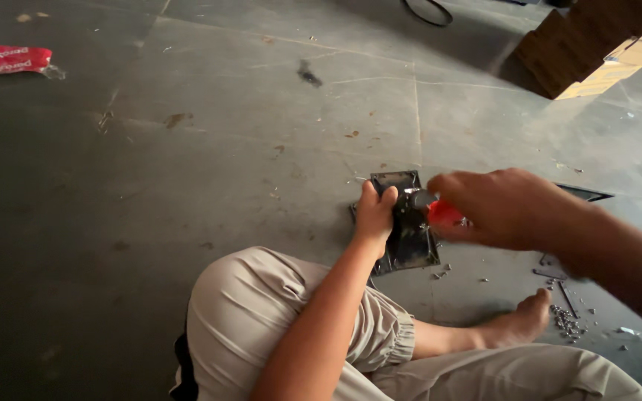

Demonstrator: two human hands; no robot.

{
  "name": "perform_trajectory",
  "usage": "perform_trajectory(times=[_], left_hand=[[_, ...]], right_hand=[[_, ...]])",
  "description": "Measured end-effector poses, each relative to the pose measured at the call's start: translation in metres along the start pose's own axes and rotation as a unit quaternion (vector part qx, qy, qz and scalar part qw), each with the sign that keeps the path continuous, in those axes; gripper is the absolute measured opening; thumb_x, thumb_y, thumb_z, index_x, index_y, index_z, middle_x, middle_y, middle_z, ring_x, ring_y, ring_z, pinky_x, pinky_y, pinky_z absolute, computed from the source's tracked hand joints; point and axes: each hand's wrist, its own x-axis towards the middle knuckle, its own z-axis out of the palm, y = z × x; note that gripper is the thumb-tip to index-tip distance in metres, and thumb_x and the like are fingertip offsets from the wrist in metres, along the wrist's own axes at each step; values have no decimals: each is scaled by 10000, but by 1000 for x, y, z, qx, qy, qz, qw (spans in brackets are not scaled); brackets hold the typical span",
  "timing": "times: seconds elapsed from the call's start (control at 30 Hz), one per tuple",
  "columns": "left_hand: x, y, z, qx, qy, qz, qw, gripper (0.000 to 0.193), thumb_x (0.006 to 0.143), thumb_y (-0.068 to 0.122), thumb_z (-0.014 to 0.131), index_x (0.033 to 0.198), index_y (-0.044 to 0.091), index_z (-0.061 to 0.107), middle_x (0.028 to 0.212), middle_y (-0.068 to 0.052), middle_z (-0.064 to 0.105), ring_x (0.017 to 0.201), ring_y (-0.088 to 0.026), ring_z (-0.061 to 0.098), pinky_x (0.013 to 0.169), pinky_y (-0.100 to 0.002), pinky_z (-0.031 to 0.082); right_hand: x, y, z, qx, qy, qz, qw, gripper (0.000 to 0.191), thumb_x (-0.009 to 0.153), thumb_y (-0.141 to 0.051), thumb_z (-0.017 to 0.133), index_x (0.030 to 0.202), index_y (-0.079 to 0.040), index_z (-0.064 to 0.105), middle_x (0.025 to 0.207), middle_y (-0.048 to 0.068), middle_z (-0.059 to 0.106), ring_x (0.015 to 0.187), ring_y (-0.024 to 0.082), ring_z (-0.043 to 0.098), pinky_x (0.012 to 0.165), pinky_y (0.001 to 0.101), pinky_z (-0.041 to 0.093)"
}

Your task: The person sits on the floor and uses a red screwdriver to tighten screws on the mounting bracket of a solar light. They handle the light fixture and screwdriver, working on the assembly of the device.

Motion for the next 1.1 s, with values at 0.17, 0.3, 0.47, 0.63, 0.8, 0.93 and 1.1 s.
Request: perform_trajectory(times=[0.17,0.3,0.47,0.63,0.8,0.93,1.1], left_hand=[[-1,3,0,-25,-2,2,1000,288,919,228,588,1112,37,493,1007,-102,630,917,-187,590,848,-362,509],[-1,5,-2,-17,2,-2,1000,298,919,236,592,1127,47,493,1004,-104,626,905,-192,588,835,-369,506],[-4,7,-4,10,-3,1,1000,298,918,246,599,1088,26,491,995,-121,640,894,-201,596,821,-378,517],[-3,7,-2,3,4,11,1000,304,907,248,604,1086,26,497,1003,-131,648,904,-208,603,837,-375,517],[-3,4,-2,37,18,34,999,320,934,255,609,1079,-3,488,991,-167,634,907,-234,591,847,-396,514],[-6,2,0,5,25,17,1000,324,914,259,590,1107,22,484,1012,-143,656,923,-223,623,859,-381,515],[-8,4,2,33,58,28,997,336,929,272,596,1119,13,497,1015,-147,659,932,-234,627,862,-385,509]], right_hand=[[-4,-17,-1,-60,-25,201,977,522,1038,-602,426,1115,-125,623,833,110,775,825,312,759,781,438,585],[1,-4,10,-29,-26,100,994,418,950,-508,557,1137,-142,630,960,81,730,909,279,732,815,429,577],[-2,31,21,44,141,-289,946,253,875,-297,660,1096,-174,660,1148,61,681,1027,290,696,805,385,568],[-1,28,23,191,-8,-2,982,485,865,-342,706,1285,-158,548,1154,52,693,955,235,757,825,389,614],[-10,3,30,118,107,108,981,364,954,-418,698,1182,-141,640,1083,123,693,948,297,716,820,428,570],[-17,-2,57,293,228,212,904,500,835,-321,810,1204,-55,602,1059,151,732,937,262,740,803,387,579],[-12,-3,101,491,420,129,752,516,817,-81,841,1230,40,554,1128,146,707,1018,193,694,898,325,582]])
